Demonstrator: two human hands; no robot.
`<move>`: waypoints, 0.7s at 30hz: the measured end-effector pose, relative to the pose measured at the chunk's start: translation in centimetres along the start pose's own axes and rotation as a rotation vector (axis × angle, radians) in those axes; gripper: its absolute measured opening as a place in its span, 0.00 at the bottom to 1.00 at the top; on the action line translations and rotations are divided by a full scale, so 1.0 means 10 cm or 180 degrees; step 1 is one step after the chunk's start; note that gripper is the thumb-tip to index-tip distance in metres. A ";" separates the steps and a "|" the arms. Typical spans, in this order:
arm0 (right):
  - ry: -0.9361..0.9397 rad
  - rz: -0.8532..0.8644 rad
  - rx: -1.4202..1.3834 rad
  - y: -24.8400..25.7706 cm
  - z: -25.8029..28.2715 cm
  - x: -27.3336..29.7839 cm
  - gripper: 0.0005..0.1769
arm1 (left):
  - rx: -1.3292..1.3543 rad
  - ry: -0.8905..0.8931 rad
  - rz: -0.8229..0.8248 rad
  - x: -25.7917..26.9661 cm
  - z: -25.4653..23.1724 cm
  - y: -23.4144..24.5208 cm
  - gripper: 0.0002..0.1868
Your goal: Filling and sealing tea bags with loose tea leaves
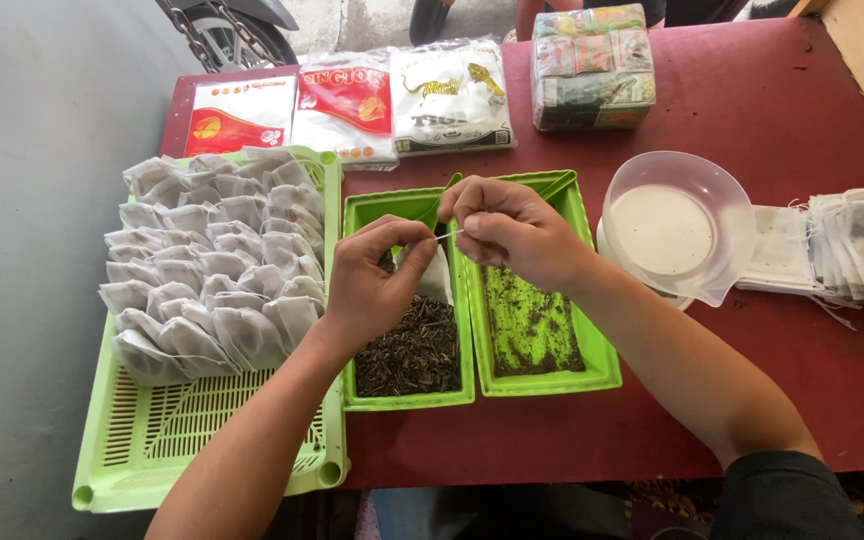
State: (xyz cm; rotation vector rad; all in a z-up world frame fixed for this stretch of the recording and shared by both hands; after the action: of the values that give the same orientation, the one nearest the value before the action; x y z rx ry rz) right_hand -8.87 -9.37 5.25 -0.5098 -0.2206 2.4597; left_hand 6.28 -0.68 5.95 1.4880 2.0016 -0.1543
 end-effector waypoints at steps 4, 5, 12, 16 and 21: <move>-0.0278 0.0190 -0.0128 -0.10 0.06 0.02 0.05 | -0.0039 -0.0052 0.0005 0.01 -0.03 0.00 0.03; -0.0316 0.0209 0.0092 -0.07 0.05 0.01 0.07 | -0.0010 -0.0087 0.0002 0.01 -0.05 0.00 0.03; -0.0255 0.0061 0.0638 0.00 0.22 0.01 0.06 | -0.0338 -0.0378 -0.0032 0.03 0.02 -0.04 0.02; -0.0297 0.0091 0.0757 0.00 0.29 0.00 0.06 | -0.0370 -0.0433 -0.0013 0.04 0.02 -0.03 0.01; -0.0318 0.0165 0.0880 -0.02 0.33 0.01 0.05 | -0.0464 -0.0504 -0.0016 0.05 0.00 -0.05 0.02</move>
State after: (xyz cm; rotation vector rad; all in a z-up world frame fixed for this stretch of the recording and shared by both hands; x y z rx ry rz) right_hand -10.17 -9.30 8.25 -0.2770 0.0936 2.5151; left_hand 5.80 -0.43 5.57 1.3370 1.8499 -0.1215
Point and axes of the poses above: each hand's wrist, its own x-axis away from the middle knuckle, its own y-axis out of the back of the hand, z = x × y, the point moved 5 cm from there along -x, towards the middle knuckle, and after that the axes turned 3 degrees about -z, right-handed, at the moved point
